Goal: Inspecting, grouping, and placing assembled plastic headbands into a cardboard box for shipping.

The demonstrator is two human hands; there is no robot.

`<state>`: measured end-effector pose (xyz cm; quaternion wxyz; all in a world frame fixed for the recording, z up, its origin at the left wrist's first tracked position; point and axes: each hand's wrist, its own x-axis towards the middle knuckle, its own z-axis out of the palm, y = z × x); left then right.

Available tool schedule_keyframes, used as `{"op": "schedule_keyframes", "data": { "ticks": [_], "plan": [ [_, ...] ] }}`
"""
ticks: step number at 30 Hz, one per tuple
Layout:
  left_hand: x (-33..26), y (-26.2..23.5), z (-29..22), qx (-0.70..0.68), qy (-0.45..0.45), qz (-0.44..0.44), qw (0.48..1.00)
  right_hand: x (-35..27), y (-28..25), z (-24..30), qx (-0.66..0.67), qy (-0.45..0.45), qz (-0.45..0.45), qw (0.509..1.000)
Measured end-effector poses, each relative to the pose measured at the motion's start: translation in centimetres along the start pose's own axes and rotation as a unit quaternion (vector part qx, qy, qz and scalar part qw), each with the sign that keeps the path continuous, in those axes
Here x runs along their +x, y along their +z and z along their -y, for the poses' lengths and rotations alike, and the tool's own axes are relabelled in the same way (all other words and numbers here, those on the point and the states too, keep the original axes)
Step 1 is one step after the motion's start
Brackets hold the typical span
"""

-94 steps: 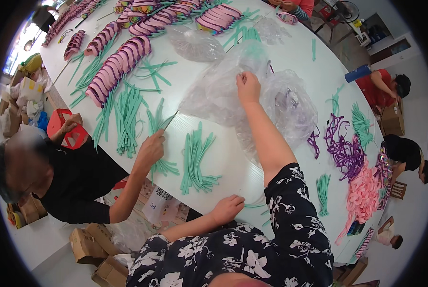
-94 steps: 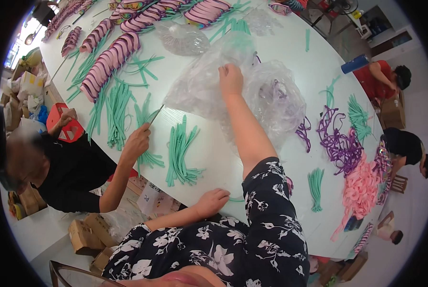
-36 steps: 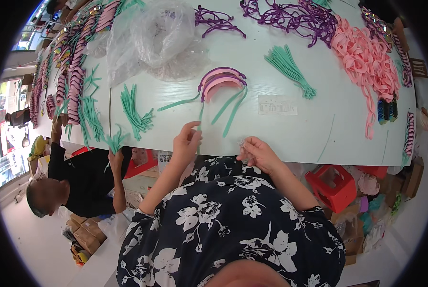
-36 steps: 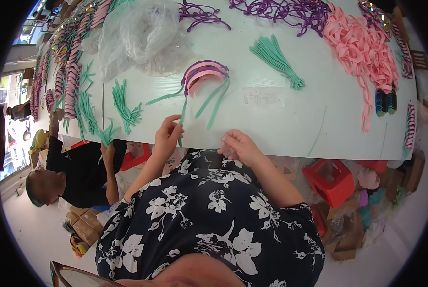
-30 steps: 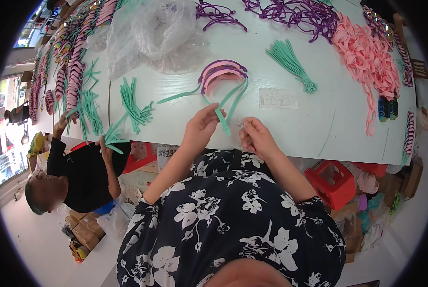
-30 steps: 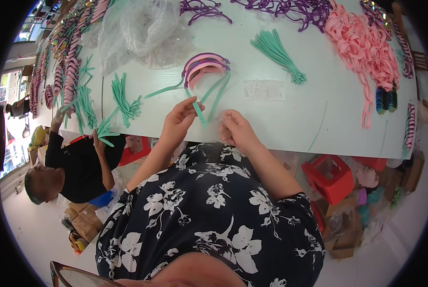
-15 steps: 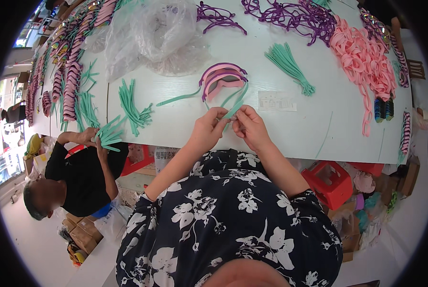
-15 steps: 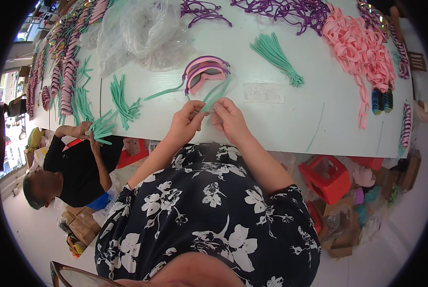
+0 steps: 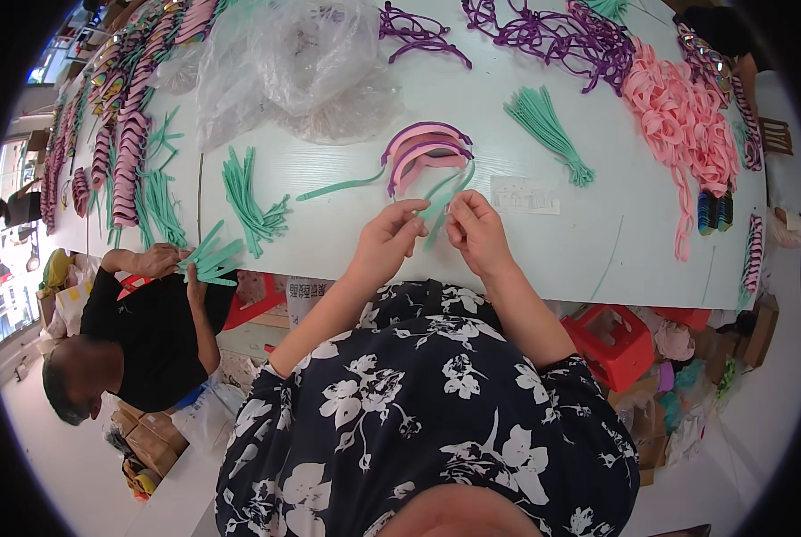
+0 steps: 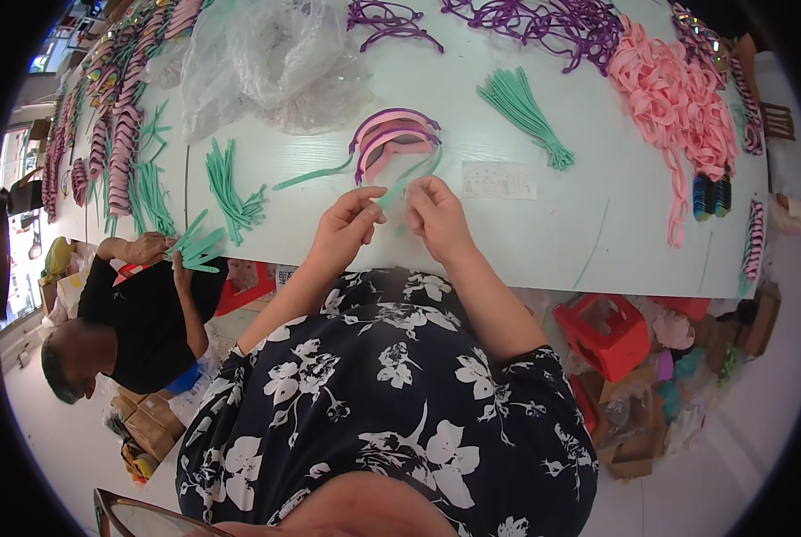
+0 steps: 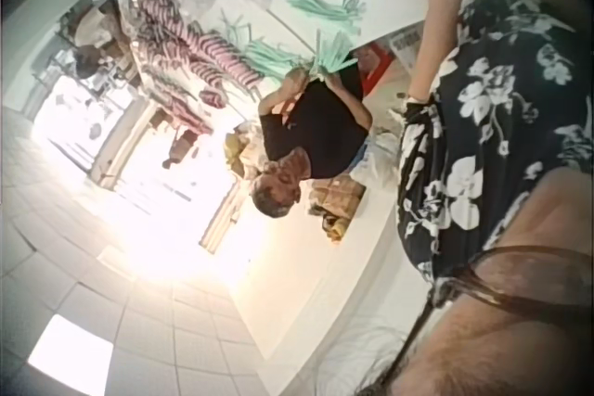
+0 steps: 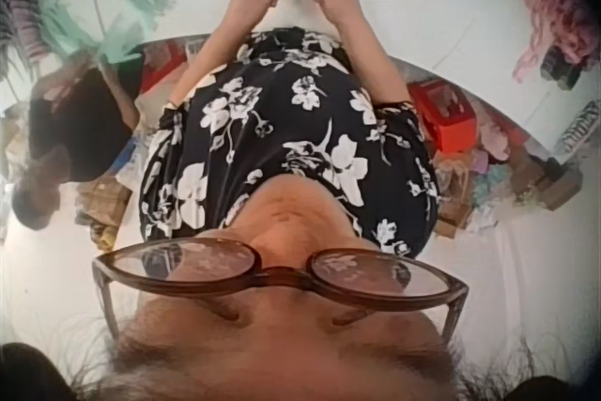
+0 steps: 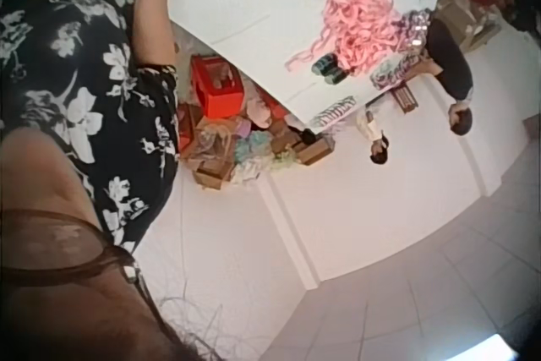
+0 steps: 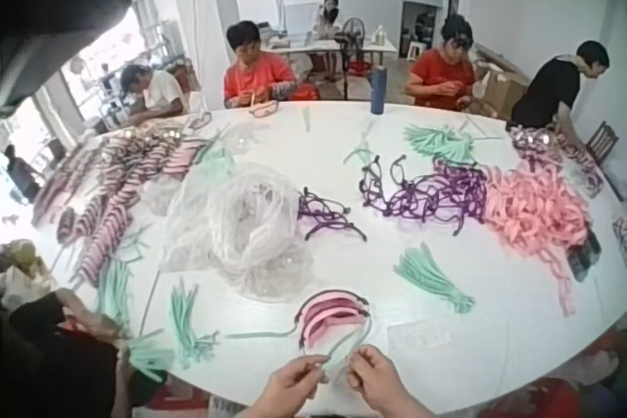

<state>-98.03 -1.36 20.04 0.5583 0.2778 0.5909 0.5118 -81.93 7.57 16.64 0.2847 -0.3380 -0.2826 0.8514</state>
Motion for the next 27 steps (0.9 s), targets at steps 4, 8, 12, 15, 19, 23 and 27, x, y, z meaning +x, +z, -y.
{"op": "schedule_keyframes", "data": {
  "ticks": [4, 8, 12, 15, 19, 23, 27],
  "plan": [
    [-0.1, -0.4, -0.8, -0.042, -0.061, 0.019, 0.997, -0.1, 1.6, 1.1, 0.104, 0.054, -0.015, 0.993],
    [-0.1, 0.0, -1.6, -0.044, -0.071, 0.015, 0.996, 0.2, 1.4, 0.4, 0.147, 0.089, 0.053, 0.984],
    [-0.1, -0.5, -1.2, -0.050, -0.070, 0.019, 0.996, 0.3, 1.7, 0.5, 0.183, 0.127, 0.078, 0.972],
    [0.2, -1.3, -0.7, -0.104, -0.079, 0.032, 0.991, 0.4, 1.9, 0.4, 0.236, 0.143, 0.102, 0.956],
    [0.3, -1.4, -0.8, -0.114, -0.088, 0.031, 0.989, 0.5, 2.1, 0.1, 0.229, 0.146, 0.129, 0.954],
    [0.4, -1.8, -0.9, -0.108, -0.094, 0.037, 0.989, 0.8, 1.8, -0.6, 0.242, 0.130, 0.159, 0.948],
    [0.4, -2.2, -1.0, -0.107, -0.097, 0.044, 0.988, 0.7, 2.1, -0.5, 0.236, 0.131, 0.156, 0.950]
  ]
}}
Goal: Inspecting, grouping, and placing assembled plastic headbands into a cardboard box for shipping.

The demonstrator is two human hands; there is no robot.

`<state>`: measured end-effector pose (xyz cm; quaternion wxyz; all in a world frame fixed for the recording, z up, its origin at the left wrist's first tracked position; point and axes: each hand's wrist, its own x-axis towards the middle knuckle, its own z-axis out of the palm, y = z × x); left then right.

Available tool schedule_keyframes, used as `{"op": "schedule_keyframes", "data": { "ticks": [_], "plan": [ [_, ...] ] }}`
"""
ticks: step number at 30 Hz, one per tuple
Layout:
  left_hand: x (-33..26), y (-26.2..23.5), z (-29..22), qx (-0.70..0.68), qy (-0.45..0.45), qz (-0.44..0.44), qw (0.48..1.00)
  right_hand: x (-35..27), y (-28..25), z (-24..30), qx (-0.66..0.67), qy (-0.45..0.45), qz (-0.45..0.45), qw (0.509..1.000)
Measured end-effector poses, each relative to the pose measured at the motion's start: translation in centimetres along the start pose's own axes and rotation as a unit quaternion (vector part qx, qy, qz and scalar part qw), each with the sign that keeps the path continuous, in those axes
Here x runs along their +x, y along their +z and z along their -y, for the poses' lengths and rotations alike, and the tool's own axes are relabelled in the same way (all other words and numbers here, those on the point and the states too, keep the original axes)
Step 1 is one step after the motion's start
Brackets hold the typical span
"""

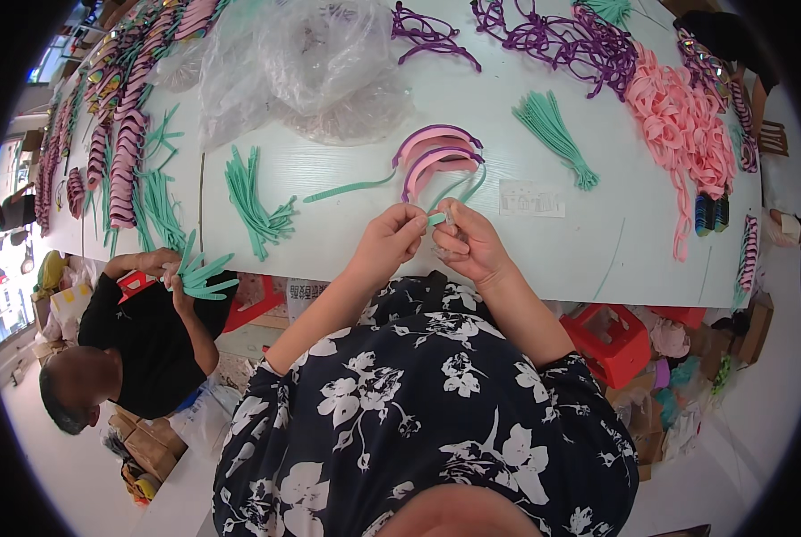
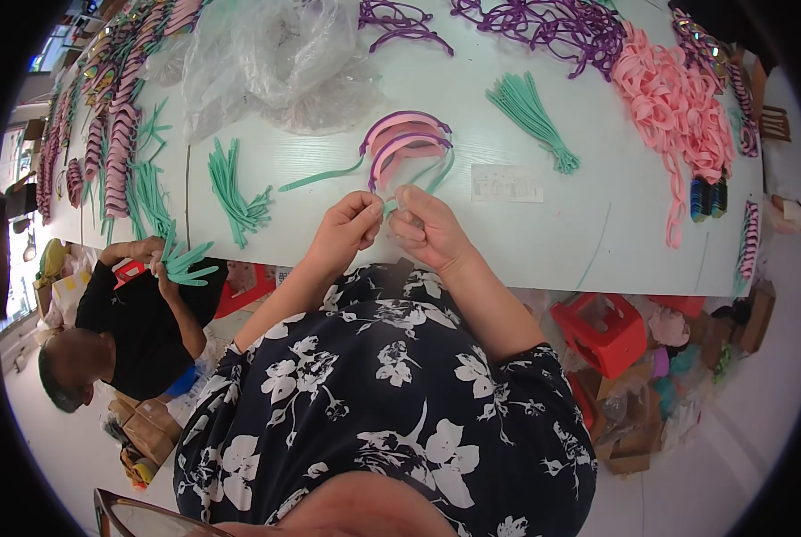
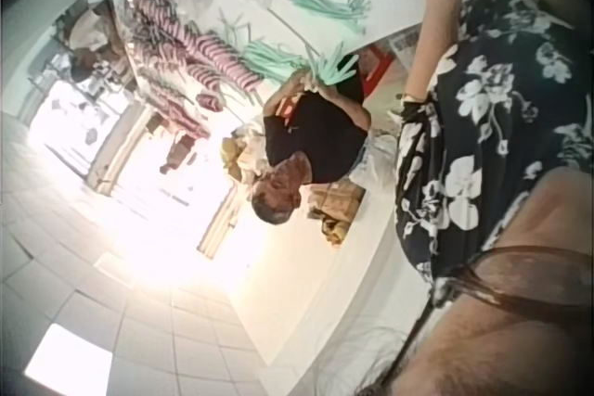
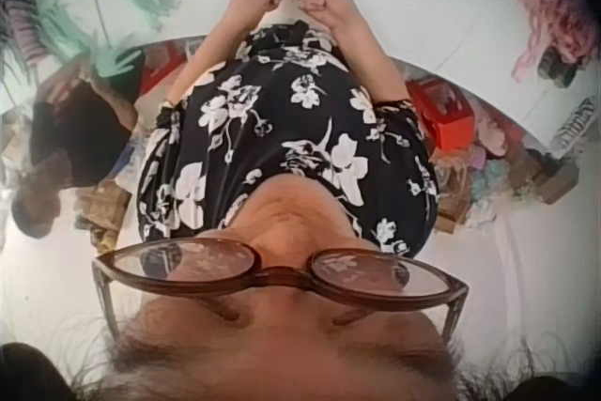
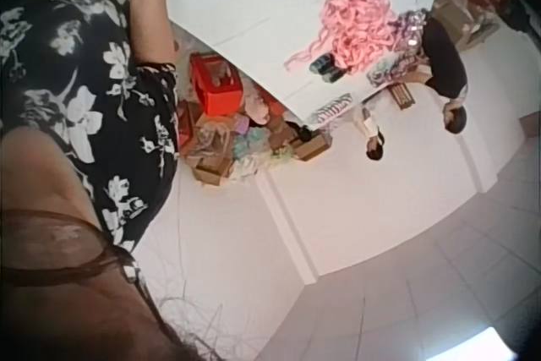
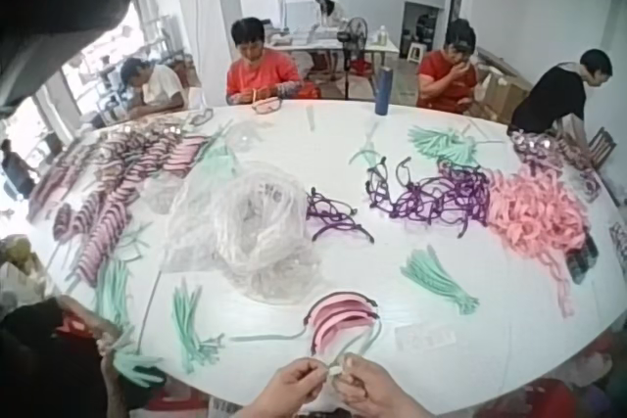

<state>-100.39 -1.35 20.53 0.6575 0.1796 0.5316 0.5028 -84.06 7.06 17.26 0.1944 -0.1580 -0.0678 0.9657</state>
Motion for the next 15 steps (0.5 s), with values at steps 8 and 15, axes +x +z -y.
{"op": "schedule_keyframes", "data": {
  "ticks": [8, 15],
  "plan": [
    [-0.17, -0.42, -0.09, -0.004, -0.006, 0.008, 1.000, -0.08, 0.26, -0.46, -0.001, 0.000, -0.006, 1.000],
    [-0.19, -0.82, 0.09, -0.006, -0.002, 0.017, 1.000, -0.07, 0.25, -0.56, 0.000, -0.004, 0.005, 1.000]
  ]
}}
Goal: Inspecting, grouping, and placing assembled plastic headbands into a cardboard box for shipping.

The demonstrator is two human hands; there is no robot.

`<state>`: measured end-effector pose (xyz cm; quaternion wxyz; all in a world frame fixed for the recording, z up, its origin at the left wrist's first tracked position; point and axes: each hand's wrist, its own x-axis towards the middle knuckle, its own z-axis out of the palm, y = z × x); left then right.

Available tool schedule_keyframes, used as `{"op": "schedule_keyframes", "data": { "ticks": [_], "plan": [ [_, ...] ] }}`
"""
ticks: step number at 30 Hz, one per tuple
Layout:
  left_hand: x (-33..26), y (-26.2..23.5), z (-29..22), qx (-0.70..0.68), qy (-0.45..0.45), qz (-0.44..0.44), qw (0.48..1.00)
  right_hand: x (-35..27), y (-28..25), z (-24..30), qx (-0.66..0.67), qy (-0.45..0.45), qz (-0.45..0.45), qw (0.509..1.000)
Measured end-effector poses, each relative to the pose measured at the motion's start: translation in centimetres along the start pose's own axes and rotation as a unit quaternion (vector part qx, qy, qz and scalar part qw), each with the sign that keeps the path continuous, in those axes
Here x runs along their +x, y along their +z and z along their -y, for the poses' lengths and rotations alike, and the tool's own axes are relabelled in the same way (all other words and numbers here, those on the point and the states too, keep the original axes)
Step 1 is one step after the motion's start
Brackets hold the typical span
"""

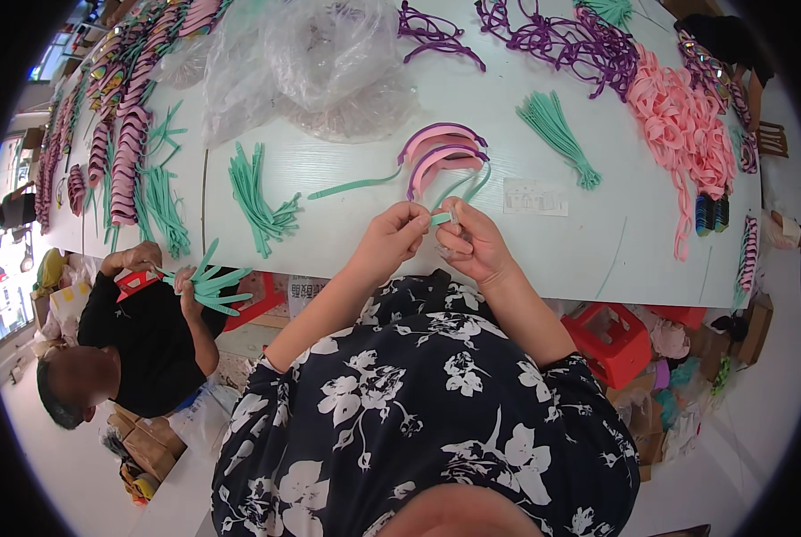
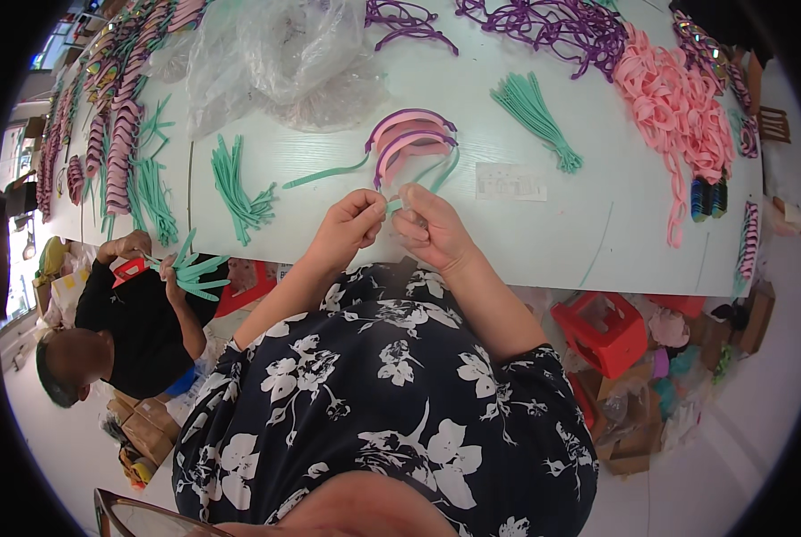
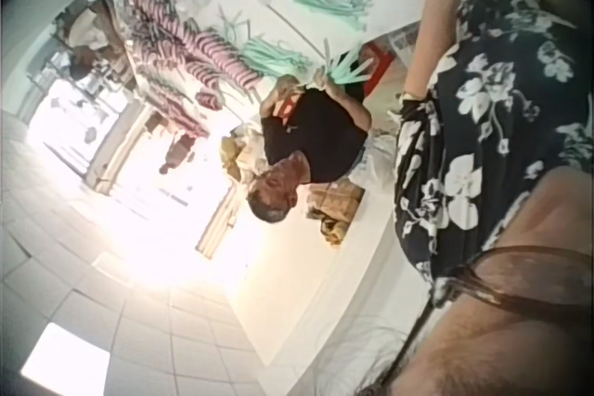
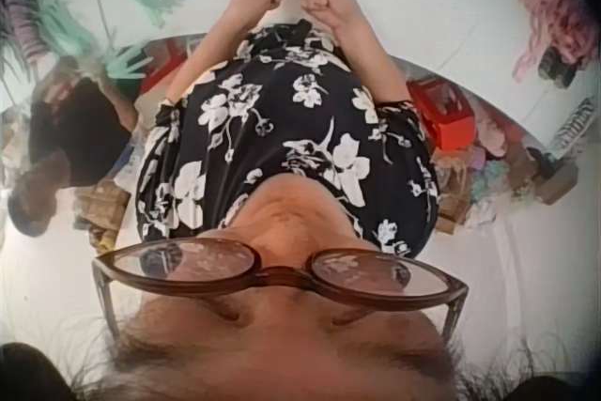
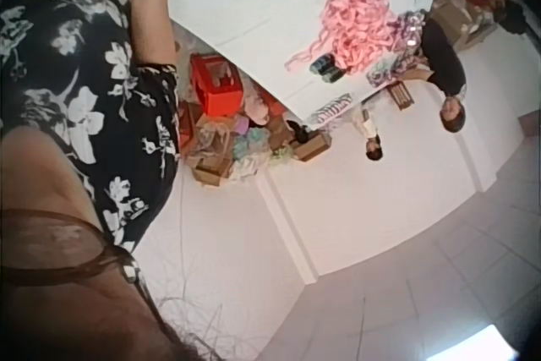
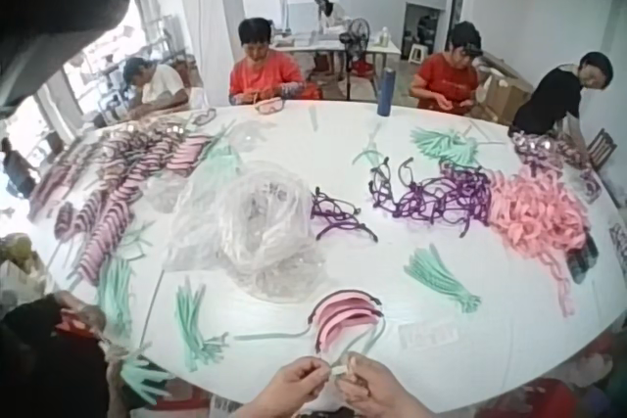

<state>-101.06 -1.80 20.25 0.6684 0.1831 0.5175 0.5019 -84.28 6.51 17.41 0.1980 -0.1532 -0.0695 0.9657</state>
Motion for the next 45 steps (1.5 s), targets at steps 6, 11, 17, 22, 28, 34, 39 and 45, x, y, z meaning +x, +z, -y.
{"op": "schedule_keyframes", "data": {
  "ticks": [6, 11, 17, 22, 28, 34, 39, 45],
  "plan": [
    [0.0, -0.2, 0.0, -0.026, -0.003, 0.011, 1.000, 0.0, 0.7, -0.2, -0.018, 0.002, -0.025, 1.000],
    [0.2, -0.5, 0.2, -0.092, -0.007, 0.042, 0.995, 0.1, -0.1, -0.3, 0.003, -0.001, -0.014, 1.000],
    [0.2, -0.8, 0.6, -0.127, -0.014, 0.053, 0.990, 0.2, -0.2, -0.3, 0.028, 0.006, -0.012, 1.000],
    [0.2, -0.7, 0.7, -0.132, -0.012, 0.047, 0.990, 0.3, -0.3, -0.5, 0.053, 0.012, 0.001, 0.998],
    [0.0, -0.7, 0.8, -0.115, -0.009, 0.029, 0.993, 0.1, 0.1, -0.6, 0.058, 0.019, -0.011, 0.998],
    [-0.1, -0.9, 1.0, -0.093, 0.001, 0.026, 0.995, 0.1, 0.0, -0.9, 0.039, 0.017, -0.013, 0.999],
    [-0.4, -0.9, 0.7, -0.085, -0.007, 0.027, 0.996, 0.0, 0.0, -1.0, 0.000, 0.025, -0.040, 0.999],
    [-0.6, 0.3, -0.5, -0.030, 0.014, 0.012, 0.999, 0.0, 0.1, -1.2, -0.059, 0.016, -0.058, 0.996]
  ]
}}
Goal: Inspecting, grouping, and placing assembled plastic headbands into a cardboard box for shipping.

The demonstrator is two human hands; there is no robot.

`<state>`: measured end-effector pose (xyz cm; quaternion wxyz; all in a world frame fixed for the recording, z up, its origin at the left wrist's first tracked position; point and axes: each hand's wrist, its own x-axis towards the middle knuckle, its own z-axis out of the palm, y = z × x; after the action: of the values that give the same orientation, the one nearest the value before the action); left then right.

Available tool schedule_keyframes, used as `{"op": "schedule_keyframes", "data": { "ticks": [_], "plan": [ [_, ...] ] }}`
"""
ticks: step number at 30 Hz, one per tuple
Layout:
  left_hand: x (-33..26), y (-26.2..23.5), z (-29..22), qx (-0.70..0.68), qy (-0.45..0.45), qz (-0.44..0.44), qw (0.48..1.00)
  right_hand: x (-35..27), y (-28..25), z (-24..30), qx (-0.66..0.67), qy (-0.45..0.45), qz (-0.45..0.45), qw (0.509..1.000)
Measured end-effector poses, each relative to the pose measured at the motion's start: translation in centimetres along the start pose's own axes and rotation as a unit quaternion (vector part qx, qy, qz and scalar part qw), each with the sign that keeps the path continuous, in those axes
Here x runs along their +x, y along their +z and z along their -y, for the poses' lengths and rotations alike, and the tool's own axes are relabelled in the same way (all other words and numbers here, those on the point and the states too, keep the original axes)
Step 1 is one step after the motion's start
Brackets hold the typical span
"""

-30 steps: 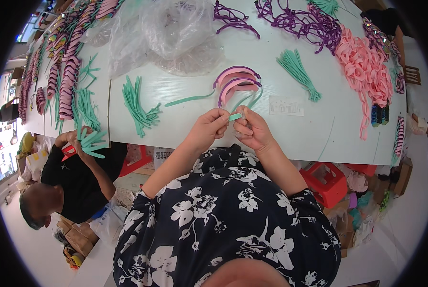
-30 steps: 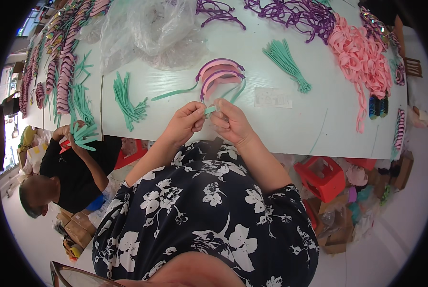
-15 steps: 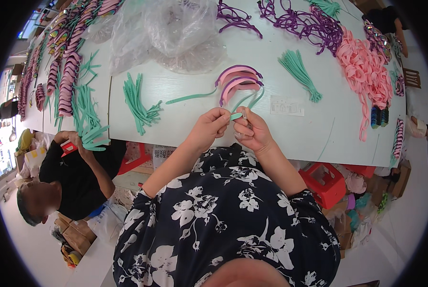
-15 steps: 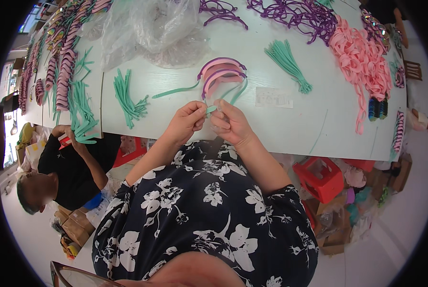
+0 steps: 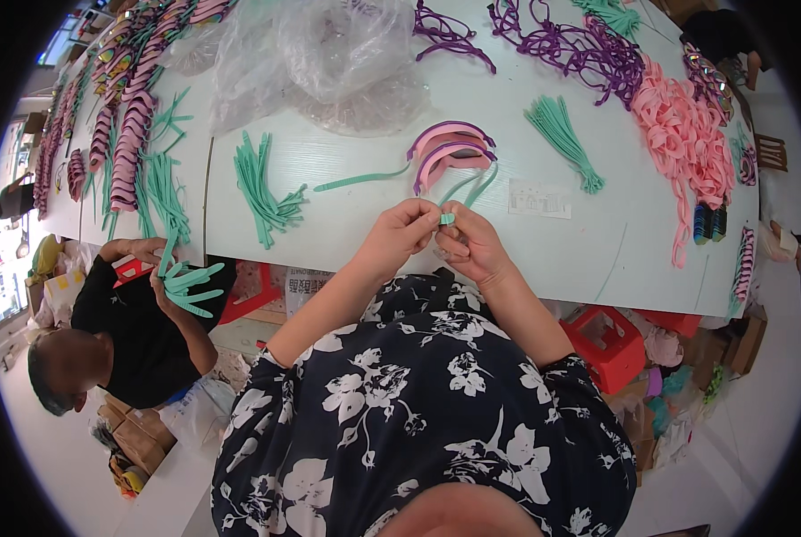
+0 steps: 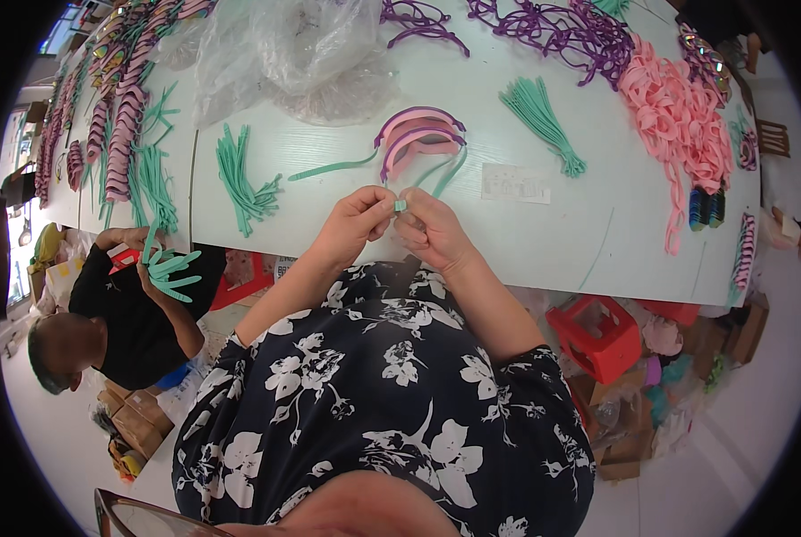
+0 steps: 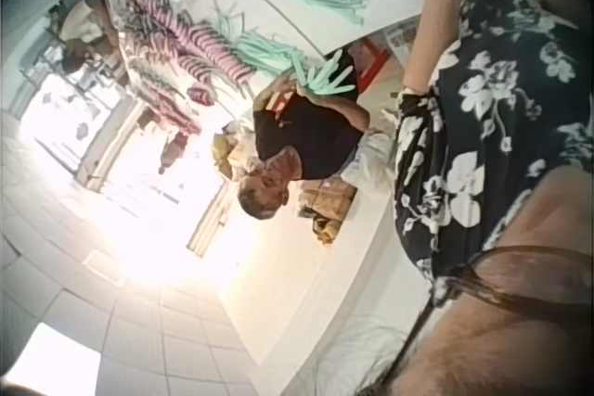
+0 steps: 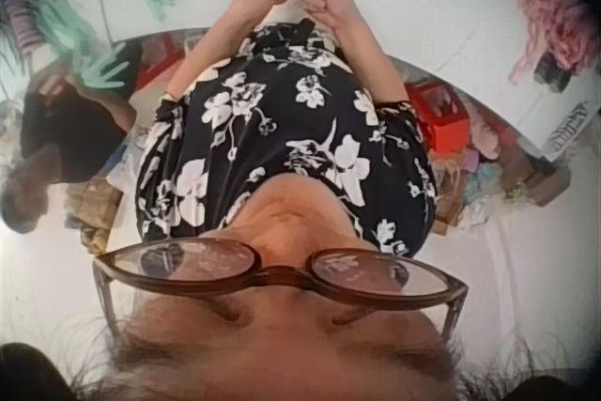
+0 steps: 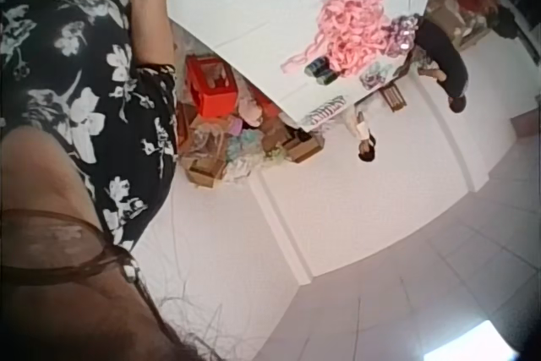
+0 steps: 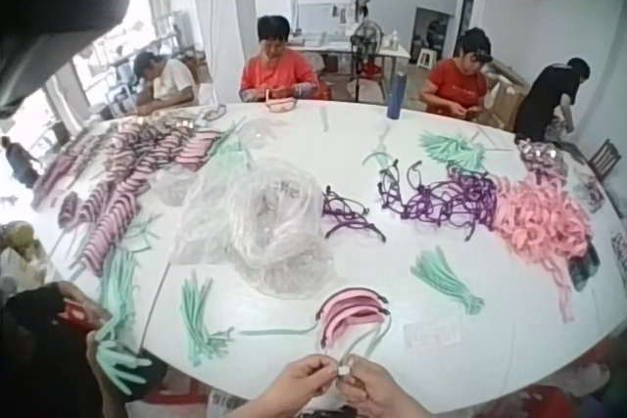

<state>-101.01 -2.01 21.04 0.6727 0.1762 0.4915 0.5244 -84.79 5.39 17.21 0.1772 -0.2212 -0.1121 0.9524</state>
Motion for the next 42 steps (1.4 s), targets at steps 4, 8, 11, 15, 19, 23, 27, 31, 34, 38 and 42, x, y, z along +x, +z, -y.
{"op": "schedule_keyframes", "data": {
  "ticks": [4, 8, 11, 15, 19, 23, 27, 31, 34, 38, 42],
  "plan": [
    [-0.2, 0.1, 0.3, 0.079, 0.047, -0.041, 0.995, -0.3, 0.8, 0.8, -0.193, -0.075, -0.055, 0.977],
    [-0.3, -0.5, 1.3, 0.157, 0.088, -0.014, 0.984, -0.3, 1.7, 0.8, -0.372, -0.139, -0.101, 0.912],
    [0.1, -1.1, 1.6, 0.198, 0.118, 0.003, 0.973, -0.3, 1.4, 1.0, -0.421, -0.157, -0.094, 0.889],
    [-0.5, -1.1, 0.2, 0.213, 0.087, 0.017, 0.973, -0.5, 1.3, 1.5, -0.450, -0.164, -0.085, 0.873],
    [-1.0, -1.2, -0.9, 0.185, 0.054, 0.035, 0.981, -0.2, 0.8, 2.0, -0.432, -0.150, -0.090, 0.885],
    [-1.3, -1.2, -2.1, 0.201, 0.023, 0.044, 0.978, -0.2, 1.0, 2.1, -0.420, -0.148, -0.095, 0.890],
    [-1.5, -1.0, -2.5, 0.232, 0.018, 0.040, 0.972, -0.1, 0.9, 2.0, -0.422, -0.151, -0.097, 0.889],
    [-1.5, -1.6, -2.0, 0.243, 0.028, 0.050, 0.968, 0.0, 0.7, 2.1, -0.425, -0.145, -0.097, 0.888],
    [-1.5, -1.6, -1.9, 0.220, 0.028, 0.053, 0.974, -0.1, 0.6, 2.5, -0.420, -0.130, -0.097, 0.893],
    [-1.0, -1.7, -2.3, 0.136, 0.017, 0.017, 0.990, 0.2, 1.8, 2.5, -0.392, -0.130, -0.099, 0.905],
    [-0.9, -1.7, -2.5, 0.096, 0.010, -0.001, 0.995, 0.1, 1.9, 2.2, -0.361, -0.129, -0.110, 0.917]
  ]
}}
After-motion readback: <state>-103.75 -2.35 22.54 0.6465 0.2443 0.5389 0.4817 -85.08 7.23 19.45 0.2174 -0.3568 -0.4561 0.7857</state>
